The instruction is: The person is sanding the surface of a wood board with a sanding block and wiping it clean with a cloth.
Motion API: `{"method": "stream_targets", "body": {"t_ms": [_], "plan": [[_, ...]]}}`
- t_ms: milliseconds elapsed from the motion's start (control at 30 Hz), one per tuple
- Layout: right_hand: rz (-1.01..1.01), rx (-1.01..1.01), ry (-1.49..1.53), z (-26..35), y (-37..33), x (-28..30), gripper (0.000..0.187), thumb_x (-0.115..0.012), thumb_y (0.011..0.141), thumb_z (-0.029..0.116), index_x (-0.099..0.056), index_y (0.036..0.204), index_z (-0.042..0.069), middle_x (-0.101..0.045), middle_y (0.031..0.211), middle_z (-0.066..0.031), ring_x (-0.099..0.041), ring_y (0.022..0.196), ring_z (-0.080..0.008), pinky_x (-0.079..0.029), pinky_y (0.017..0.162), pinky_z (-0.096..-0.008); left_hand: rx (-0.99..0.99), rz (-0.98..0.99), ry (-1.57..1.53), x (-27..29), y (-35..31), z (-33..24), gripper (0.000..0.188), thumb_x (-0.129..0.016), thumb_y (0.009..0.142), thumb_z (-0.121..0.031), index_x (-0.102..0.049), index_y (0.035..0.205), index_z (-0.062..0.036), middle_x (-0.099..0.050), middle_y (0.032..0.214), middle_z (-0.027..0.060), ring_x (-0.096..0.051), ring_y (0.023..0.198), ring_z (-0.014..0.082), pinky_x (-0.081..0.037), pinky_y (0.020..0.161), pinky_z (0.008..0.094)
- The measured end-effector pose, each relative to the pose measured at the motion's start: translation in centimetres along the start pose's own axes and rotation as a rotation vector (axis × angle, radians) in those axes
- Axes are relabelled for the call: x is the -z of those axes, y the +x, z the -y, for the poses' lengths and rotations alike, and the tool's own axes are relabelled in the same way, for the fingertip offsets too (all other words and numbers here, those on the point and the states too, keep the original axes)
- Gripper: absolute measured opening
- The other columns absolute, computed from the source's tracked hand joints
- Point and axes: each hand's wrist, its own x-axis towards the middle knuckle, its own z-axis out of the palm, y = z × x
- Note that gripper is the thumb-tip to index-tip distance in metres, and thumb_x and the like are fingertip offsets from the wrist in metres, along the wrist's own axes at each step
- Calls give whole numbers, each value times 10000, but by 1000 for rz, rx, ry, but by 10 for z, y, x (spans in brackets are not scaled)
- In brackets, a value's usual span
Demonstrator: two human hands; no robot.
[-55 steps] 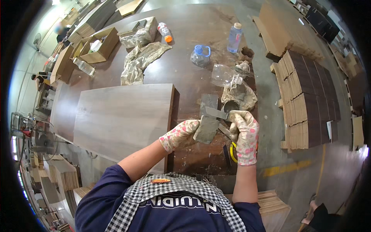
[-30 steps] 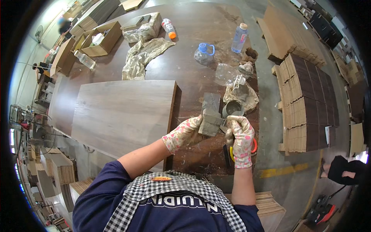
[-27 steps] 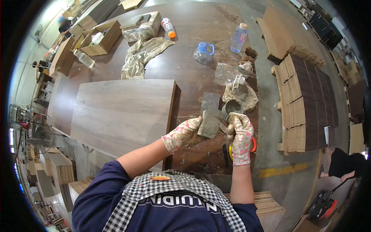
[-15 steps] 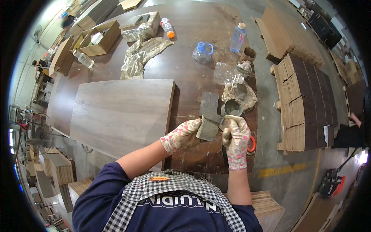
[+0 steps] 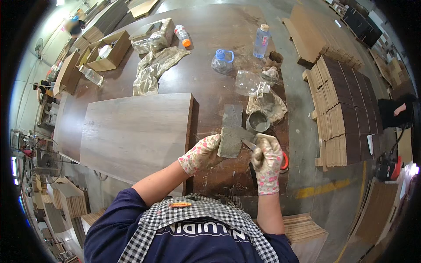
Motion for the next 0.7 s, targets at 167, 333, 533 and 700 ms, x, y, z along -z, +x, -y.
{"method": "stream_targets", "body": {"t_ms": [167, 333, 533, 700], "plan": [[-171, -18, 48, -1, 6, 10, 129, -542, 913, 134, -597, 981, 39, -507, 564, 16, -397, 381, -48, -304, 336, -181, 62, -13, -67, 9, 5, 4, 496, -615, 866, -373, -527, 1222, -39, -575, 1190, 72, -569, 1051, 174, -466, 927, 343], [-22, -16, -179, -3, -5, -13, 135, -541, 925, 154, -598, 988, 49, -565, 620, 1, -437, 412, -44, -326, 346, -191, -54, 14, -21, 4, 12, 11, 519, -603, 872, -379, -495, 1247, -36, -557, 1218, 76, -546, 1103, 181, -445, 964, 337], [-8, -86, 39, -5, -5, -11, 152, -518, 931, 164, -591, 989, 44, -535, 585, -6, -413, 386, -59, -296, 316, -203, -100, 22, 1, -9, 10, 8, 569, -597, 875, -383, -449, 1288, -21, -524, 1262, 95, -505, 1163, 191, -407, 1006, 352], [-173, -72, 200, -14, 8, 21, 147, -539, 917, 156, -585, 1009, 51, -559, 609, -7, -420, 379, -57, -314, 323, -200, -58, -20, 160, -7, 7, 0, 599, -603, 869, -408, -449, 1296, -17, -522, 1266, 87, -498, 1162, 184, -400, 996, 341]]}}
